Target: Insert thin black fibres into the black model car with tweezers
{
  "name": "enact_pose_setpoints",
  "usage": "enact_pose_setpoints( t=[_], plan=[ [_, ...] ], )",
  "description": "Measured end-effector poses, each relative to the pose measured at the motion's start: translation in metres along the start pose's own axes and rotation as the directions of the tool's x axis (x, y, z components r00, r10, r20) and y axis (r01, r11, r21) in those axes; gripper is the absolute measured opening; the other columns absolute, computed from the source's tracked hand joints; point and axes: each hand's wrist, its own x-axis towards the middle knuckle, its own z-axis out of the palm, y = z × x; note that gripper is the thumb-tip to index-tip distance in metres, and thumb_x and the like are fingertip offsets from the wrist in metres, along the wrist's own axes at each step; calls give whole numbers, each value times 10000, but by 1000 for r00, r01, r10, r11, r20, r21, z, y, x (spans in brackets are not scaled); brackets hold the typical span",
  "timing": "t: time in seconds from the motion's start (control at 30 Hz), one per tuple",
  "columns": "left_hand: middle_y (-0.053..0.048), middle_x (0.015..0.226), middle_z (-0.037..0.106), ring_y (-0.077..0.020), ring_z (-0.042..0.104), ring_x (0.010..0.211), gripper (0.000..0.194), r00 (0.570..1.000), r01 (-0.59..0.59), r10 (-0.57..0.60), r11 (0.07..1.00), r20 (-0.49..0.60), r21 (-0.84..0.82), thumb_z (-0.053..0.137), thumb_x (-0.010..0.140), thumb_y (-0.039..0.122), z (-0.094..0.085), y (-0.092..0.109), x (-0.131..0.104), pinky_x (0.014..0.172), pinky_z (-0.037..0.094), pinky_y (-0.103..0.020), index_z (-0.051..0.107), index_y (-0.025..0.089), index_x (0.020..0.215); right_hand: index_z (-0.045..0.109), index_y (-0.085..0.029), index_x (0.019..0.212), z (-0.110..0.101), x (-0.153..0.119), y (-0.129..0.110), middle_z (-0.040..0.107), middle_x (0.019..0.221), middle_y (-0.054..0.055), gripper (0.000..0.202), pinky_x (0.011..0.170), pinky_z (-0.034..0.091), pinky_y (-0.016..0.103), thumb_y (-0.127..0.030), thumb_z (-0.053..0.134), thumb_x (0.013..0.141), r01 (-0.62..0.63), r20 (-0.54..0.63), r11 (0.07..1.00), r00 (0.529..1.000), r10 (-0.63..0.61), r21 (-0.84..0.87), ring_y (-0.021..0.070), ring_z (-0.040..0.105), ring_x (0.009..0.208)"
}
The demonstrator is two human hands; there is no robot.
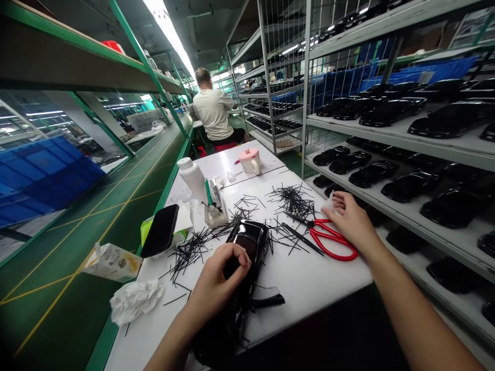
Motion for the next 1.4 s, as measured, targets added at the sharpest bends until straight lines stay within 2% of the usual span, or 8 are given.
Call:
enact_pose_setpoints(
  t=[0.1,0.17,0.27,0.37,0.53,0.73,0.97,1.4],
  plan=[
    [-6,872,623,-187,569,923,115,1000,14,-14,1000,-4,-7,521,884,170,0,-1,-1,862,417,-332,496,224,786,565,-199,1129,-7,-20,-12,678,980,101,474,758,511,393,-523,637,791,12,-89,1000,996,-12,4,262,637,853],
    [-3,877,625,-184,571,924,115,1000,13,-13,1000,-2,-9,519,884,163,-1,-1,-1,863,417,-328,494,225,790,621,-226,1007,-9,-37,-23,675,812,57,357,643,497,364,-519,624,803,80,67,997,995,-79,-11,240,622,705],
    [-2,883,626,-179,573,925,113,1000,0,0,1000,4,10,521,887,166,-1,0,-1,865,415,-320,501,223,791,651,-231,937,-1,-58,-35,704,816,58,226,634,503,359,-415,575,830,258,365,965,903,-227,-39,243,649,709],
    [-1,877,628,-175,576,916,110,1000,-8,8,1000,9,27,518,894,175,0,1,-2,868,415,-314,509,220,795,651,-202,969,5,-65,-43,723,948,103,238,742,523,414,-322,485,847,333,434,938,862,-261,-98,289,679,871],
    [-1,899,643,-173,590,933,90,1000,4,-4,1000,17,5,502,908,188,1,1,-3,852,432,-295,512,222,826,621,-201,1134,-15,-61,-64,700,901,95,372,654,525,417,-424,477,874,235,417,971,887,-199,-36,285,679,771],
    [0,938,652,-164,594,918,80,999,-10,10,1000,51,-1,497,921,202,2,-1,-2,843,435,-287,521,225,848,604,-240,972,-13,-83,-100,680,821,20,271,727,591,298,-426,719,813,-112,391,830,911,-134,546,200,719,772],
    [8,931,665,-158,594,910,106,998,-54,54,999,39,-7,492,933,192,5,-2,-1,874,420,-294,522,220,835,652,-243,840,18,-102,-115,677,873,17,127,762,571,235,-335,739,825,-37,335,751,909,-250,659,156,675,848],
    [20,902,656,-140,579,878,133,994,-101,100,995,33,7,484,931,150,5,-1,-1,871,406,-285,502,214,815,659,-242,815,19,-100,-114,678,827,2,95,720,573,217,-283,745,826,-80,348,719,908,-233,691,129,685,755]
  ],
)
